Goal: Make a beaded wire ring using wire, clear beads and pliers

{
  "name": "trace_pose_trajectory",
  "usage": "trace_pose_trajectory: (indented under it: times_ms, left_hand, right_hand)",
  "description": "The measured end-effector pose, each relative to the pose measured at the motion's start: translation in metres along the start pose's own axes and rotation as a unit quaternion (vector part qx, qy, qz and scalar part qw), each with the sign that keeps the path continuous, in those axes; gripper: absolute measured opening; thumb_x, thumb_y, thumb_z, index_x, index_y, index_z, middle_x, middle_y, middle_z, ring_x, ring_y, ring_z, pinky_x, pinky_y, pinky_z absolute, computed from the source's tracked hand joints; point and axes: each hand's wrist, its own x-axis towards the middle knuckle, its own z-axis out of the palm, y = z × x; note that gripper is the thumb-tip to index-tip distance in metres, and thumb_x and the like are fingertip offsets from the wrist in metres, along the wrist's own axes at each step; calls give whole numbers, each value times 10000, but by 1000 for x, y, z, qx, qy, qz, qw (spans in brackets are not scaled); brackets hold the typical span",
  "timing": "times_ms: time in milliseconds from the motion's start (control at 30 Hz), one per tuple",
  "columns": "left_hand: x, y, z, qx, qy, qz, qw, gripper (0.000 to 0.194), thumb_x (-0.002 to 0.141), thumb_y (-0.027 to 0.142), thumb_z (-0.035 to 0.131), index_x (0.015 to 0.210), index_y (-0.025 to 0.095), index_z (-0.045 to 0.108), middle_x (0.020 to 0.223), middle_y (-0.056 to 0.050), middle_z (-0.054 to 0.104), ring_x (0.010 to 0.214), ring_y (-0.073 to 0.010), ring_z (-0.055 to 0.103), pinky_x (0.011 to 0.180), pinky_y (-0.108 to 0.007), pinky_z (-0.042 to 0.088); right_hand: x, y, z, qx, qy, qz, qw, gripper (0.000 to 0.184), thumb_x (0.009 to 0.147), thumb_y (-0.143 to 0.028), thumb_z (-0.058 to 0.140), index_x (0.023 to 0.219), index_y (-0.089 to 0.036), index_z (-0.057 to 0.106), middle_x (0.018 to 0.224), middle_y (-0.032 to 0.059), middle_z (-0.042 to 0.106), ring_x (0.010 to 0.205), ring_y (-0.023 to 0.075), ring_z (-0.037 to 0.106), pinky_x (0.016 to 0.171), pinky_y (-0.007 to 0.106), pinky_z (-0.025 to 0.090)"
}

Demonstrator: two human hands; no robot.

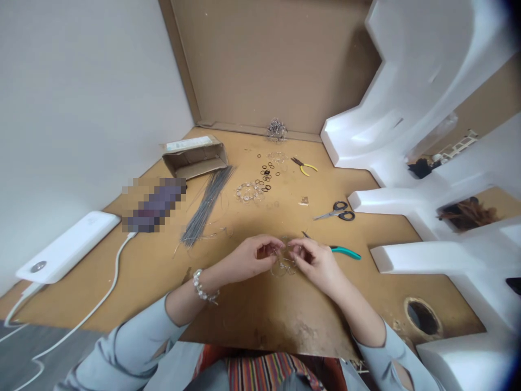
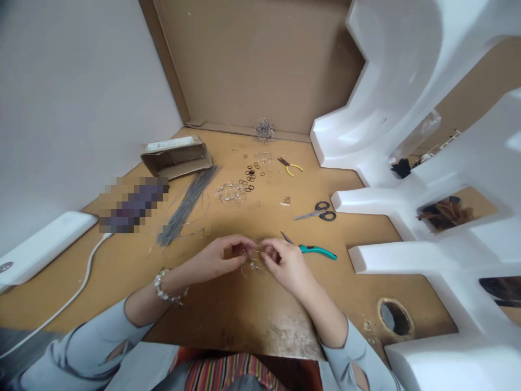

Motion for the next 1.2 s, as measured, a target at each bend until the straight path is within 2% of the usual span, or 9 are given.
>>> trace_pose_trajectory:
  times_ms: [100, 200, 567, 667, 767, 900, 1000, 1100, 1200]
  left_hand:
    - [-1, 0, -3, 35, -14, 24, 999, 316, 748, 241, 628, 1058, 181, 602, 965, -48, 632, 839, -154, 568, 764, -276, 470]
    - [-1, -4, -2, 84, 1, 52, 995, 336, 752, 324, 656, 1058, 199, 593, 969, -50, 612, 875, -169, 552, 802, -301, 456]
    - [0, -4, 2, 132, 38, 86, 987, 221, 791, 273, 614, 994, 187, 592, 892, -39, 601, 820, -159, 533, 752, -288, 440]
    - [1, -4, 6, 164, 54, 73, 982, 136, 782, 240, 602, 902, 177, 591, 808, -19, 588, 745, -146, 524, 683, -267, 430]
    - [1, -7, 14, 206, 76, 28, 975, 60, 771, 205, 578, 807, 171, 545, 747, 1, 567, 656, -131, 509, 590, -243, 402]
    - [0, -8, 20, 232, 104, 18, 967, 138, 782, 167, 539, 918, 179, 519, 786, 4, 576, 666, -133, 528, 592, -244, 409]
    - [-1, -5, 18, 235, 86, 50, 967, 300, 777, 129, 542, 1068, 194, 510, 888, -14, 600, 770, -148, 562, 682, -263, 441]
    - [-2, -2, 16, 256, 54, 73, 962, 266, 790, 144, 546, 1051, 197, 549, 966, -41, 610, 855, -175, 570, 735, -284, 447]
    - [-2, -3, 14, 250, 43, 60, 965, 226, 812, 163, 530, 1030, 206, 569, 945, -30, 629, 843, -177, 579, 743, -290, 445]
  right_hand:
    - [0, 0, 0, -2, -7, -9, 1000, 182, 808, -211, 549, 975, -199, 619, 719, 13, 636, 544, 104, 536, 547, 224, 452]
    - [0, -2, 0, 12, -12, -5, 1000, 184, 807, -203, 546, 978, -197, 614, 713, 4, 628, 532, 95, 531, 542, 217, 452]
    - [-2, -7, 0, 20, -7, 0, 1000, 146, 794, -192, 554, 933, -200, 598, 663, -15, 602, 522, 90, 528, 529, 202, 442]
    - [-3, -7, 5, 12, -24, -10, 1000, 165, 790, -164, 545, 946, -200, 584, 663, -16, 594, 537, 97, 533, 536, 207, 435]
    - [-5, -8, 13, -23, -40, -29, 999, 154, 791, -146, 528, 926, -200, 580, 692, 0, 595, 594, 116, 547, 562, 223, 425]
    - [-5, -10, 16, -45, -40, -28, 998, 144, 783, -122, 510, 889, -195, 575, 697, 6, 592, 615, 126, 546, 578, 234, 418]
    - [-5, -10, 15, -20, -37, -10, 999, 217, 776, -115, 505, 969, -198, 561, 696, -3, 597, 592, 121, 551, 574, 232, 432]
    - [-5, -10, 14, -8, -21, 2, 1000, 338, 775, -120, 504, 1101, -207, 519, 709, -7, 612, 585, 125, 563, 567, 236, 446]
    - [-6, -8, 14, -12, -10, 0, 1000, 366, 777, -119, 494, 1132, -208, 501, 750, 3, 629, 607, 131, 573, 572, 242, 455]
